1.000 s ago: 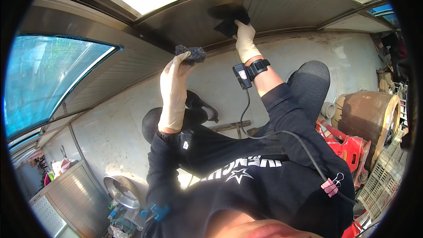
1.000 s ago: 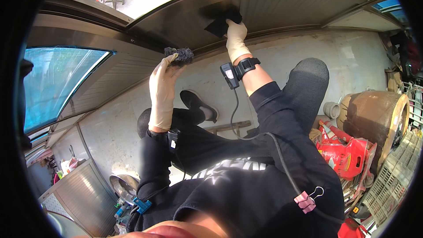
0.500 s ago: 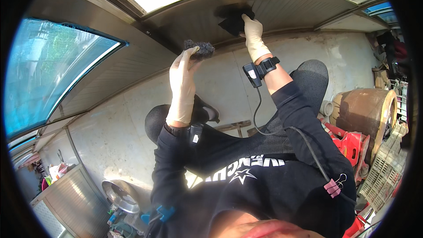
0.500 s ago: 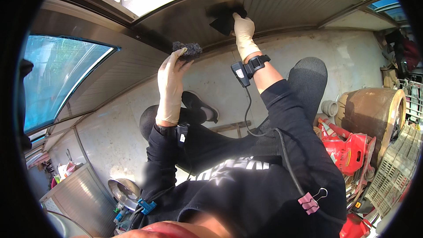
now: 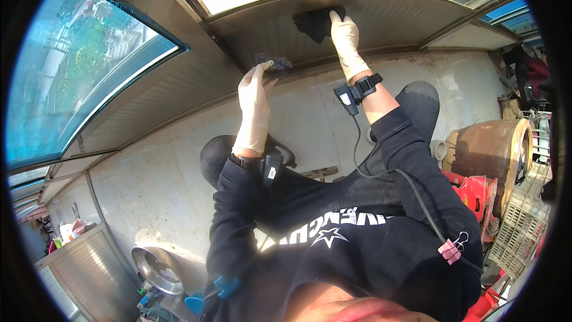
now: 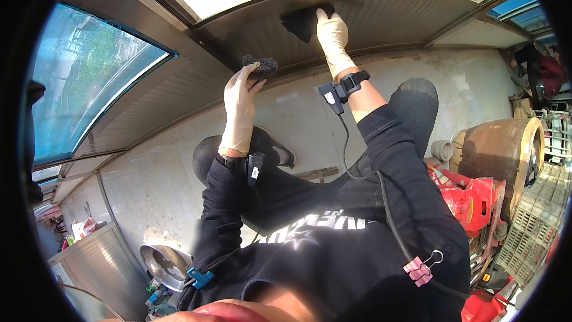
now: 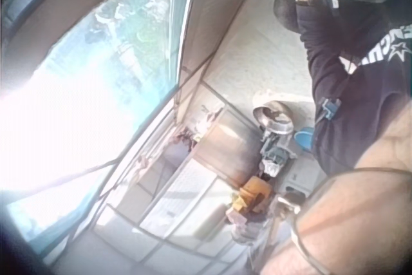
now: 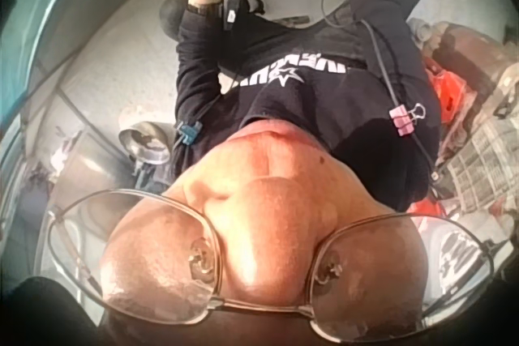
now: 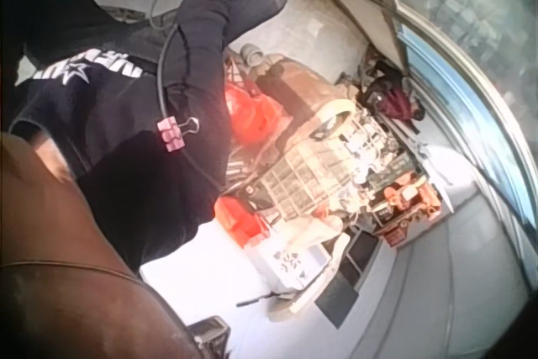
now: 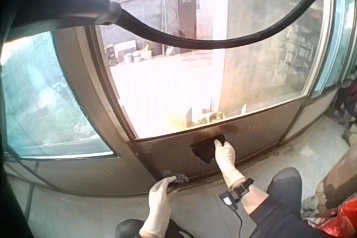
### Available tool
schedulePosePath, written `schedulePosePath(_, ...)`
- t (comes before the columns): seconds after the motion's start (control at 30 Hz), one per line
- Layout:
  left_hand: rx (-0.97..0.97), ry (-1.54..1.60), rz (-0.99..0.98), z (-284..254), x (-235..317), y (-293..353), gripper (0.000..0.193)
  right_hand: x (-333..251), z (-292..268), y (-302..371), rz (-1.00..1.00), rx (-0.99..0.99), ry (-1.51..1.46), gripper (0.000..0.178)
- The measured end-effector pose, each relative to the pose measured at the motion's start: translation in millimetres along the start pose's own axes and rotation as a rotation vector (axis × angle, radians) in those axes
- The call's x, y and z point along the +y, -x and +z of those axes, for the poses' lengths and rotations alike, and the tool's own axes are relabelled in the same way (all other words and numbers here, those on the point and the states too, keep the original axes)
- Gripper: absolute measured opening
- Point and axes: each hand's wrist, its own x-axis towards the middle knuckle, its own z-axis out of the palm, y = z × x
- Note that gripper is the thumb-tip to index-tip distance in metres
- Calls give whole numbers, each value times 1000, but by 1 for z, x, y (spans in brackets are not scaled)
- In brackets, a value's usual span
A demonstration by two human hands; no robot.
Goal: The person sits on the floor and wipes the interior metal frame of a large window using a black cloth. They repeatedly rub the frame edges and corners, occasionally adjusting the cloth, while remaining seated throughout the clip.
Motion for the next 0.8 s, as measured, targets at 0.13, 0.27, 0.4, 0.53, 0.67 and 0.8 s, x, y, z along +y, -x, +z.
schedulePosePath(0.13,-10,-8,-10,1,-6,-1,26,-5,11,-4,32,30,21,58)
schedulePosePath(0.27,10,-45,-5,0,-12,-7,28,20,18,-4,452,-260,-193,56)
schedulePosePath(0.4,131,-83,-15,-4,-14,-9,31,41,13,17,298,-242,-206,53)
schedulePosePath(0.53,159,-112,12,-6,-13,-4,31,23,20,46,183,-202,-741,39)
schedulePosePath(0.67,152,-135,-7,-8,-10,1,32,-13,57,48,-246,-104,-918,32)
schedulePosePath(0.8,161,-125,62,-10,-7,0,30,9,96,47,130,-87,-485,45)
